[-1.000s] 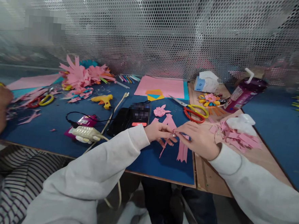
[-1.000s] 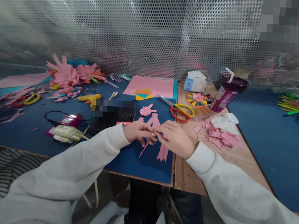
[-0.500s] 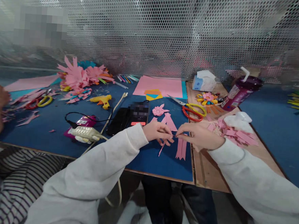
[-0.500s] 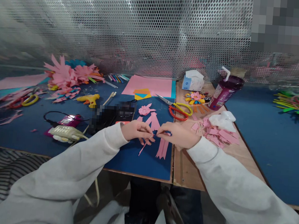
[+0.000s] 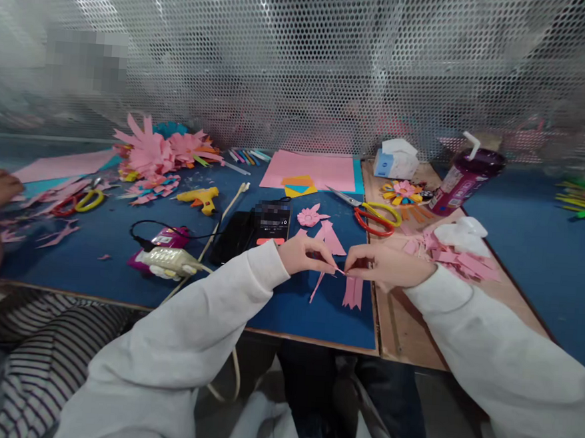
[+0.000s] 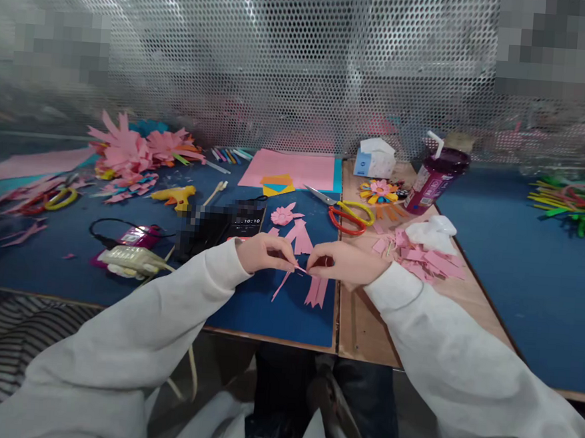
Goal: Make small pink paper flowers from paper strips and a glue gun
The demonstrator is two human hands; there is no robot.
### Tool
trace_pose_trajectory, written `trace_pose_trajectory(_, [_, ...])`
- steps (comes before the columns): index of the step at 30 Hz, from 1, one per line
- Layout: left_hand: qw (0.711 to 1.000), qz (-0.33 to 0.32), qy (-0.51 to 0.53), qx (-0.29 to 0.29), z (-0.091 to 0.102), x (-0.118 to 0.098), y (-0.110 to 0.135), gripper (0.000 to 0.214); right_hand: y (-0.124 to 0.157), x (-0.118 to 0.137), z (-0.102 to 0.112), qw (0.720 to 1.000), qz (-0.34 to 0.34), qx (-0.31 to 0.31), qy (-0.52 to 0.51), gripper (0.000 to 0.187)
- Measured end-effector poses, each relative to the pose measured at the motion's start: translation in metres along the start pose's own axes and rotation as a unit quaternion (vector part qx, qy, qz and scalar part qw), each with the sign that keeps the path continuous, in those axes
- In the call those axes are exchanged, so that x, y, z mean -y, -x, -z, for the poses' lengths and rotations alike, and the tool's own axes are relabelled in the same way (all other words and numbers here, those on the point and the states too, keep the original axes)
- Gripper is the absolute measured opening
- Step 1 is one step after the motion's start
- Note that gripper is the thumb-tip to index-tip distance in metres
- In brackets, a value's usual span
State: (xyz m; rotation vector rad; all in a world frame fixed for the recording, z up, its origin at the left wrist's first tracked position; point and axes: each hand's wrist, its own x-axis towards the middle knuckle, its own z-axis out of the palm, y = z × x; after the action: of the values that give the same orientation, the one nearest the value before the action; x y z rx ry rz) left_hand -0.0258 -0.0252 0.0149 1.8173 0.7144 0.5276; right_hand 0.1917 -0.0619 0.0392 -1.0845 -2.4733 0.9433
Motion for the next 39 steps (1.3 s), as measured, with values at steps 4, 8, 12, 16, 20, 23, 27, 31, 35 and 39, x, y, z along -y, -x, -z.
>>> trace_pose_trajectory(4, [0.999,0.026,0.032,-0.001,0.001,0.001,0.000,0.017,0.001,0.000,0.002,1.000,-0.021,0.018,-0.011,0.014])
trace_pose_trajectory(8, [0.999,0.037,0.029,0.005,0.001,0.001,0.001,0.018,0.001,-0.002,0.001,0.996,-0.029,0.055,-0.065,0.017])
trace_pose_trajectory(12, [0.999,0.042,0.013,0.013,0.001,0.001,0.001,0.020,0.000,-0.006,-0.003,0.992,-0.035,0.065,-0.101,0.017])
trace_pose_trajectory(16, [0.999,0.043,0.016,0.015,0.001,0.004,0.000,0.022,-0.002,-0.005,-0.006,0.989,-0.042,0.025,-0.138,0.017])
trace_pose_trajectory(20, [0.997,0.046,0.067,-0.004,0.000,0.002,0.000,0.026,-0.004,0.006,-0.008,0.972,-0.073,-0.027,-0.221,0.019])
trace_pose_trajectory(23, [0.994,0.038,0.089,-0.041,-0.001,-0.002,-0.001,0.027,-0.006,0.014,-0.013,0.951,-0.095,-0.099,-0.276,0.021])
trace_pose_trajectory(27, [0.991,0.020,0.074,-0.109,-0.001,-0.006,-0.002,0.027,-0.010,0.016,-0.024,0.903,-0.129,-0.182,-0.366,0.027])
trace_pose_trajectory(31, [0.987,0.036,0.064,-0.145,0.000,-0.007,-0.004,0.027,-0.014,0.016,-0.034,0.866,-0.135,-0.225,-0.425,0.032])
trace_pose_trajectory(35, [0.985,0.041,0.066,-0.152,-0.001,-0.007,-0.005,0.024,-0.015,0.019,-0.039,0.848,-0.136,-0.251,-0.446,0.032])
trace_pose_trajectory(39, [0.985,0.043,0.069,-0.152,-0.002,-0.010,-0.005,0.024,-0.017,0.022,-0.043,0.819,-0.145,-0.264,-0.488,0.031])
